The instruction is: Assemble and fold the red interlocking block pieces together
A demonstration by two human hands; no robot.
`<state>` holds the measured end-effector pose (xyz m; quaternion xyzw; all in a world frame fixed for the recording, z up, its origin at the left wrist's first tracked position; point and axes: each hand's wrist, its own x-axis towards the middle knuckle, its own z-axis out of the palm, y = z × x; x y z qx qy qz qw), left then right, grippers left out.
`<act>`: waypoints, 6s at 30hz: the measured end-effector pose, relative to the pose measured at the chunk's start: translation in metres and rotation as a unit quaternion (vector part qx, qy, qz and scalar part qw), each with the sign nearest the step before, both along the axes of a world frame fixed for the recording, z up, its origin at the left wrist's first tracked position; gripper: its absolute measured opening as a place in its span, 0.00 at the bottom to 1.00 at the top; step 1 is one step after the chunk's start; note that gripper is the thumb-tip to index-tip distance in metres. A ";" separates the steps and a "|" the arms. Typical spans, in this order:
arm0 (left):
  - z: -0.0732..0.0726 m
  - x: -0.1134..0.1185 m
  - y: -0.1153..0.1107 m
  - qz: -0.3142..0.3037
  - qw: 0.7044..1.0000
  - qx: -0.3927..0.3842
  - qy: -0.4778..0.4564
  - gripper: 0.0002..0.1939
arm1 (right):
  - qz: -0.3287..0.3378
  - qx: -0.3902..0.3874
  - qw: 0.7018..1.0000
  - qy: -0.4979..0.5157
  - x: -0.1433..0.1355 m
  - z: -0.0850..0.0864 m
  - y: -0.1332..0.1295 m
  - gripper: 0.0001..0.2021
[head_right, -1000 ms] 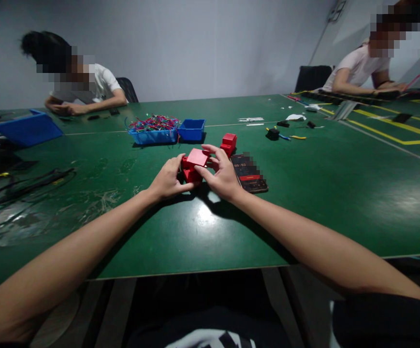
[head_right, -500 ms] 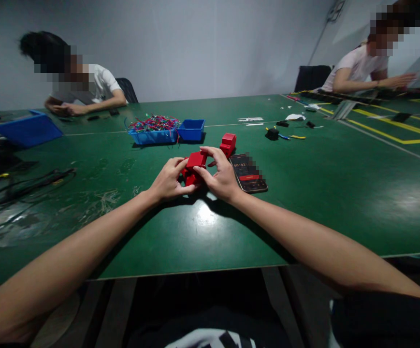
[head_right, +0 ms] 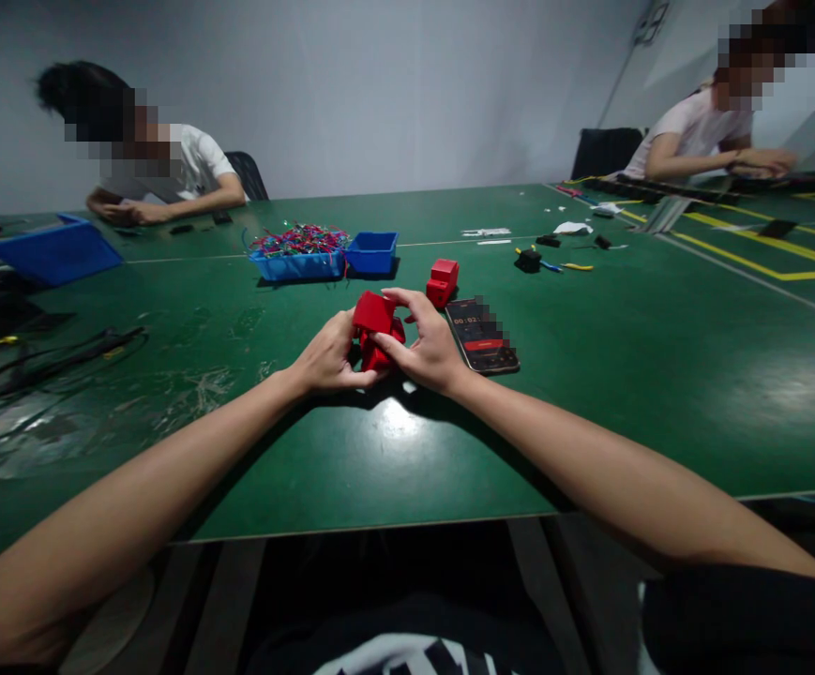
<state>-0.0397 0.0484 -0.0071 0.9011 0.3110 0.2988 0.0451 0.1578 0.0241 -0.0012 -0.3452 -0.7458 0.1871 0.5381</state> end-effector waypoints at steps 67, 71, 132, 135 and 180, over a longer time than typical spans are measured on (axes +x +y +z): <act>0.014 -0.028 0.014 -0.053 0.958 -0.280 -0.044 0.44 | 0.107 -0.185 0.972 0.095 0.001 -0.010 0.011 0.25; 0.012 -0.028 0.015 -0.058 0.954 -0.290 -0.054 0.44 | 0.117 -0.180 0.973 0.084 0.001 -0.009 0.011 0.28; 0.014 -0.022 0.014 -0.121 0.912 -0.375 -0.115 0.48 | 0.074 -0.039 0.990 -0.117 0.020 0.000 0.013 0.18; 0.015 -0.021 0.012 -0.118 0.909 -0.383 -0.118 0.49 | 0.059 -0.016 0.989 -0.135 0.019 -0.002 0.013 0.18; 0.010 0.009 -0.004 -0.062 0.848 -0.420 -0.318 0.39 | 0.015 0.201 0.963 -0.176 0.006 0.000 0.003 0.25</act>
